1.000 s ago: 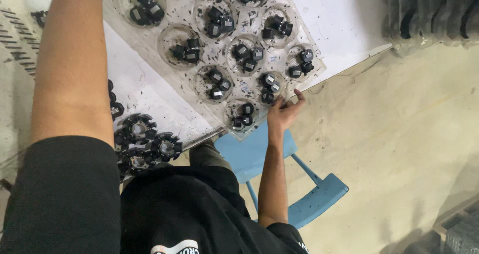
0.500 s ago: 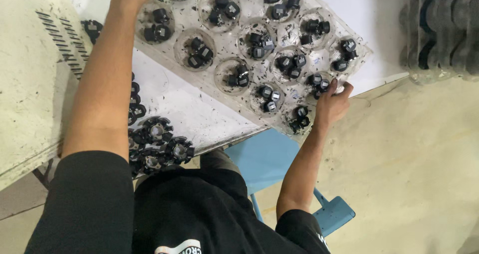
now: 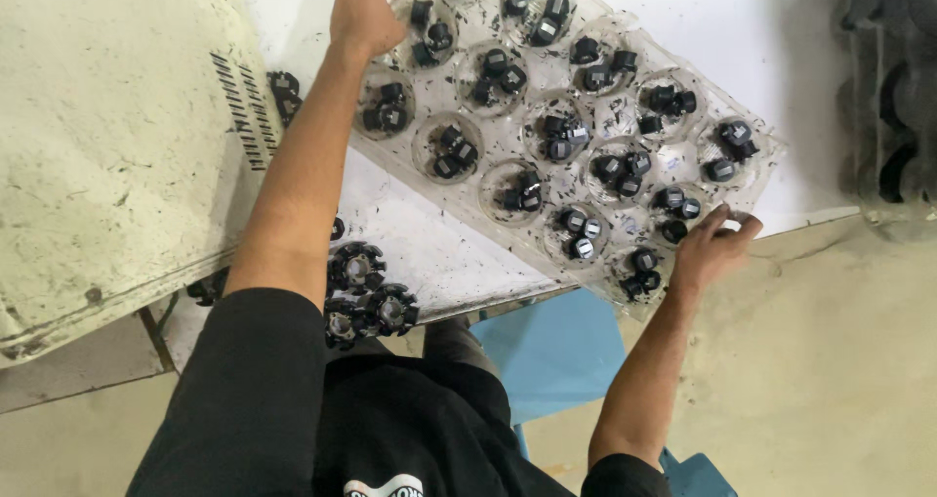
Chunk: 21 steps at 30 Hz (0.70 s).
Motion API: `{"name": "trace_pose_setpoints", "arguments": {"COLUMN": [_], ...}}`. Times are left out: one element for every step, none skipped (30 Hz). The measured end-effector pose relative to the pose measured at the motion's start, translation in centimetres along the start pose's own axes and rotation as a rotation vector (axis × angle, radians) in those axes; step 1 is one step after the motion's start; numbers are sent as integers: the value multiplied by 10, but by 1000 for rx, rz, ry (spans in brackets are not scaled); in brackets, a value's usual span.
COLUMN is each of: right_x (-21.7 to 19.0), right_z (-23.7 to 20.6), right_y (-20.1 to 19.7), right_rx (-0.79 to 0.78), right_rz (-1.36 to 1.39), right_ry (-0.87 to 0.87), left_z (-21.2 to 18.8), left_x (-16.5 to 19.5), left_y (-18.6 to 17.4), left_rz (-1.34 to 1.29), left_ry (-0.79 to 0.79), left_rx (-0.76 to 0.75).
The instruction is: The person squeezes adhesive from a tube onto small black components held in plastic trays, treating one component at a time and placing it back into the tray. They first wipe the tube with a cloth, then work through multiple trays of components, and finally set the tube down and reposition a tray.
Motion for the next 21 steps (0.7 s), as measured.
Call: {"name": "trace_pose_setpoints", "arguments": {"right_x": [0, -2, 0, 5, 8, 11, 9, 6, 3, 5, 6, 8, 5, 3, 1, 0, -1, -3, -1, 2, 2], "right_z": [6, 11, 12, 11, 11, 12, 12, 11, 10, 11, 12, 12, 12, 13, 16, 19, 23, 26, 30, 34, 39], "right_y": [-1, -2, -2, 0, 4, 7, 6, 6, 5, 5, 5, 7, 7, 6, 5, 3, 1, 0, -1, -2, -2], "right_rx": [37, 73, 107, 59, 16, -11, 27, 63, 94, 104, 106, 103, 120, 141, 166, 184, 201, 218, 204, 188, 176], "right_rz": [-62, -125, -197, -238, -279, -318, -267, -219, -168, -160, -149, -137, -109, -80, -48, -40, -29, -16, 0, 11, 25], "right_ry": [-23, -44, -62, -4, 51, 102, 59, 13, -33, 14, 61, 110, 44, -22, -90, -171, -251, -333, -333, -334, -337], "left_z": [-2, -5, -10, -15, -22, -26, -29, -32, -36, -39, -41, -43, -45, -47, -46, -45, -44, -42, -41, -42, -44], "left_x": [1, 1, 1, 1, 1, 3, 5, 6, 5, 2, -1, -5, -7, -10, -9, -8, -6, -3, 0, 3, -2], "left_y": [-5, -9, -11, -12, -12, -13, -14, -14, -13, -13, -14, -14, -12, -10, -11, -12, -13, -14, -15, -17, -14], "left_rz": [9, 18, 0, -21, -46, -56, -74, -94, -108, -115, -113, -112, -111, -113, -120, -129, -137, -120, -101, -85, -92], "left_ry": [-39, -78, -137, -200, -265, -261, -254, -249, -283, -316, -351, -370, -389, -404, -362, -321, -279, -225, -177, -130, -264], "left_rx": [-2, -5, -26, -54, -77, -71, -67, -64, -91, -111, -130, -154, -184, -215, -188, -163, -137, -136, -139, -146, -230]}}
Point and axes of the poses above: each hand's wrist, its own z-axis towards the middle knuckle, its own y-axis out of the palm, x = y × z, the point moved 5 cm from there along z, towards the middle knuckle, and after that the axes turned 9 degrees about x, right-handed, at the moved point
